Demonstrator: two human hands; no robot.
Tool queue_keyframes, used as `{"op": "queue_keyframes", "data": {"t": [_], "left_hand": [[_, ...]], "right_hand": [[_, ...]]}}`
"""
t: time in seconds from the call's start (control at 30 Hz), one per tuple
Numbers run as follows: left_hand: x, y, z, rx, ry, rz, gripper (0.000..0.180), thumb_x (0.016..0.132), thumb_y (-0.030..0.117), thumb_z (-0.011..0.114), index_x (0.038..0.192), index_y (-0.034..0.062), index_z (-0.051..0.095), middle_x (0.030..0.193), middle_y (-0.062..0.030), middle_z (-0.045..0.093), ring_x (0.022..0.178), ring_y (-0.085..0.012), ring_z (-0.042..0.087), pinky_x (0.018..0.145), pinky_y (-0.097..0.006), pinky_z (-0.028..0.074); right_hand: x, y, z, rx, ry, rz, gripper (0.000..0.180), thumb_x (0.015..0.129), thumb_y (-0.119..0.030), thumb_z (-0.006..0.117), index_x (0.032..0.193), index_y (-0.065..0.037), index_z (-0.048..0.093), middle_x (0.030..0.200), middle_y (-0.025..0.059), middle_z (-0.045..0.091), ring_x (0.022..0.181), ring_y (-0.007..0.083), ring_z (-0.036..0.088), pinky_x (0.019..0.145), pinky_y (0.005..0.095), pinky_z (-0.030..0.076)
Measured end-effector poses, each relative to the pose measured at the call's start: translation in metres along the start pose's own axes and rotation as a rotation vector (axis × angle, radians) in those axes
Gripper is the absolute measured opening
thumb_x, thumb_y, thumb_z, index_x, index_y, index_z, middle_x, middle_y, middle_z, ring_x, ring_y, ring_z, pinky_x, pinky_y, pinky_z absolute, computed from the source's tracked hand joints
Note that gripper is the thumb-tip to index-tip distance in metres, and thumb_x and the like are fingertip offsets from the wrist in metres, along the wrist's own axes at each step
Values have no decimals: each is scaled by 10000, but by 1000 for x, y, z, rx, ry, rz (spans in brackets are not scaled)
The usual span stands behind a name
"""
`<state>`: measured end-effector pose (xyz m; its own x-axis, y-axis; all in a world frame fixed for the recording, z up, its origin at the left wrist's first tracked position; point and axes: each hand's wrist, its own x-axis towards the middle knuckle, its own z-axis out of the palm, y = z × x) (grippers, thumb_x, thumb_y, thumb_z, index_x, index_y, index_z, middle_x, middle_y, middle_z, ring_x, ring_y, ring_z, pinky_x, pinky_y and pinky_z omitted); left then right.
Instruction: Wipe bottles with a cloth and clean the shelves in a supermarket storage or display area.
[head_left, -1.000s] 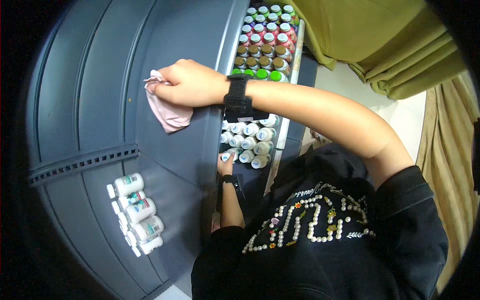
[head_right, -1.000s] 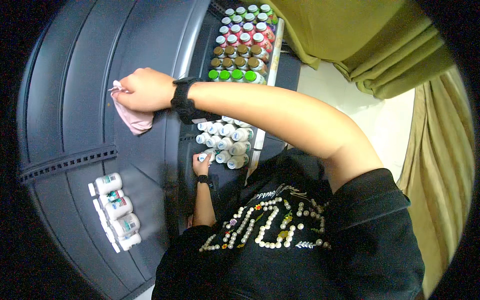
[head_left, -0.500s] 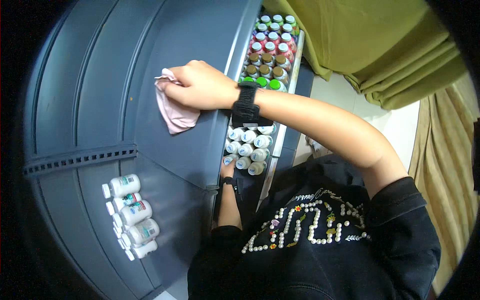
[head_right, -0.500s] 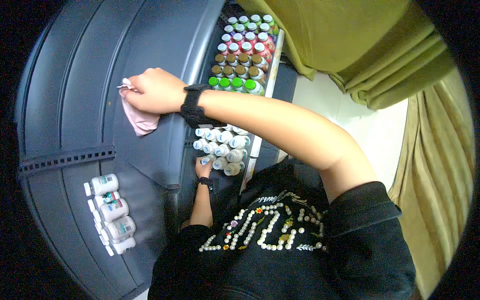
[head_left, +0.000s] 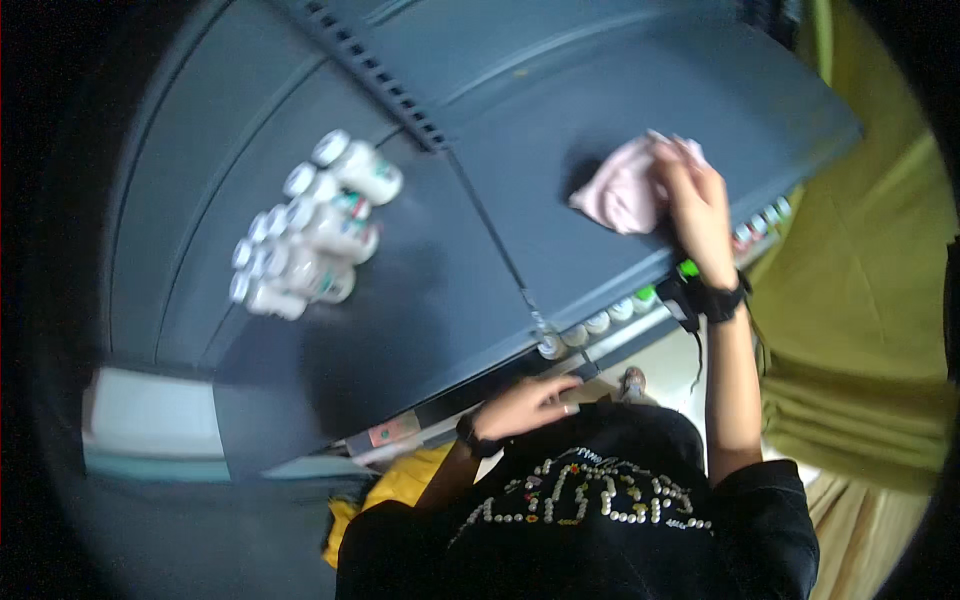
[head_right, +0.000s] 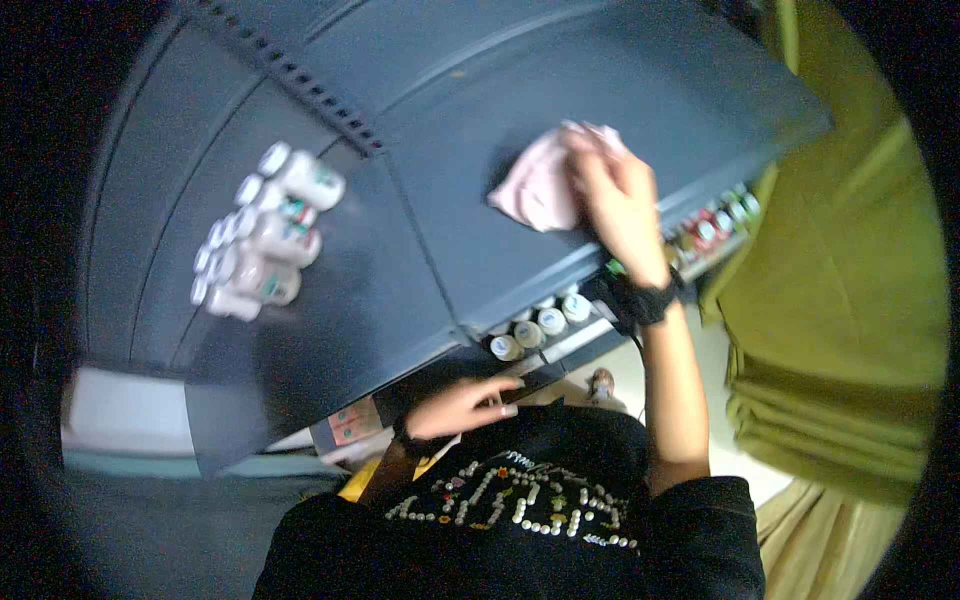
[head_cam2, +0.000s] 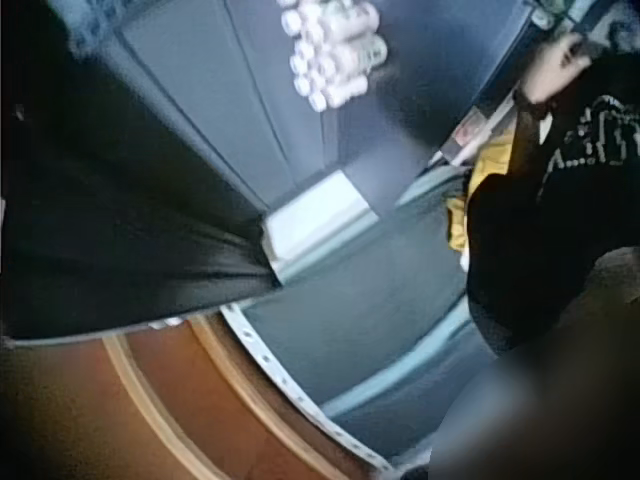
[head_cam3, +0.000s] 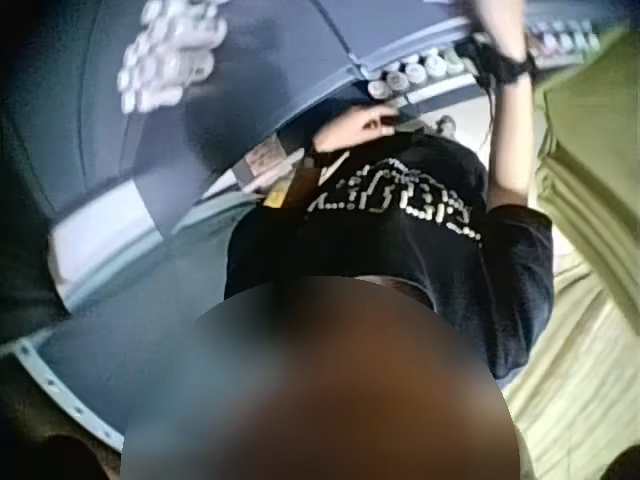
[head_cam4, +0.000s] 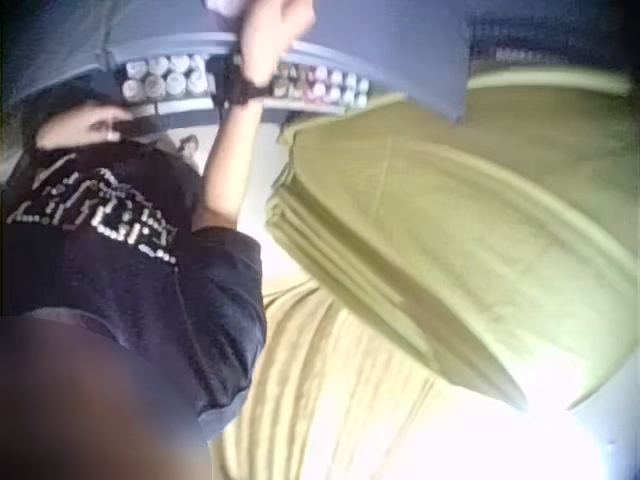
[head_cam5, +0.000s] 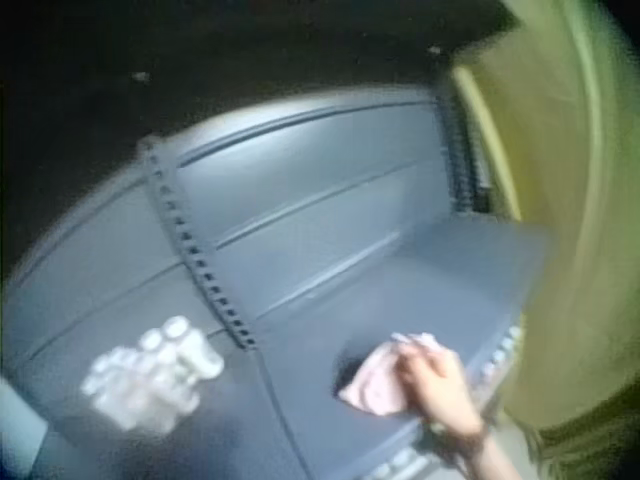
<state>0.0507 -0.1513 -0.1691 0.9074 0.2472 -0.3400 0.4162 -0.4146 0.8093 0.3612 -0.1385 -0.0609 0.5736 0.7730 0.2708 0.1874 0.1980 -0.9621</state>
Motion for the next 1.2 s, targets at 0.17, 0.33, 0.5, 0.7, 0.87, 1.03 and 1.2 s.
{"op": "queue_keyframes", "data": {"t": [0.17, 0.33, 0.5, 0.7, 0.87, 1.03, 1.2], "left_hand": [[-131, 137, -50, 141, 221, 102, 520, 825, 330, 698, 1256, 84, 542, 1029, -126, 636, 897, -260, 622, 811, -352, 482], [-208, 178, -110, 422, 1170, -330, 321, 736, 178, 758, 1039, 122, 669, 768, -53, 604, 646, -184, 585, 565, -295, 458], [-232, 122, -174, 944, 1368, -480, 434, 771, 462, 676, 994, 91, 654, 807, -114, 642, 705, -295, 625, 636, -378, 495], [-219, 69, -187, 842, 1292, -481, 560, 758, 502, 672, 1062, 36, 602, 796, -209, 654, 756, -348, 650, 657, -423, 501], [-225, 66, -172, 812, 1273, -554, 493, 743, 415, 687, 992, 1, 586, 805, -204, 659, 757, -353, 651, 669, -429, 507], [-271, 129, -87, 733, 1525, -461, 464, 736, 376, 709, 951, 3, 535, 751, -215, 640, 740, -385, 635, 662, -448, 513], [-341, 199, 50, 476, 1769, -434, 427, 743, 332, 747, 923, 45, 487, 663, -183, 606, 643, -388, 619, 549, -441, 476]], "right_hand": [[-28, -8, 10, -10, 8, -15, 328, 962, -230, 499, 1073, 62, 594, 772, -29, 501, 723, 63, 429, 626, 220, 358], [-53, -16, 7, -54, -15, -46, 371, 973, -215, 466, 1213, 53, 556, 921, 20, 540, 825, 89, 471, 731, 219, 380], [-69, -10, 3, 8, -20, 72, 440, 955, -294, 489, 1232, 44, 547, 1124, 94, 582, 1016, 157, 509, 929, 286, 379], [-90, -19, 5, 99, 65, 32, 530, 928, -361, 536, 1264, 48, 507, 1174, 124, 558, 1066, 197, 508, 958, 331, 381], [-149, -67, 23, 179, 168, 28, 549, 912, -347, 513, 1300, 38, 458, 1251, 173, 502, 1167, 237, 471, 1004, 372, 366], [-237, -94, 56, 378, -342, -12, 345, 921, -282, 518, 1094, 16, 518, 910, 67, 555, 782, 114, 531, 672, 227, 431], [-340, -79, 110, 425, -853, 319, 301, 942, -220, 504, 1111, 29, 518, 983, 84, 572, 887, 156, 553, 811, 279, 449]]}}
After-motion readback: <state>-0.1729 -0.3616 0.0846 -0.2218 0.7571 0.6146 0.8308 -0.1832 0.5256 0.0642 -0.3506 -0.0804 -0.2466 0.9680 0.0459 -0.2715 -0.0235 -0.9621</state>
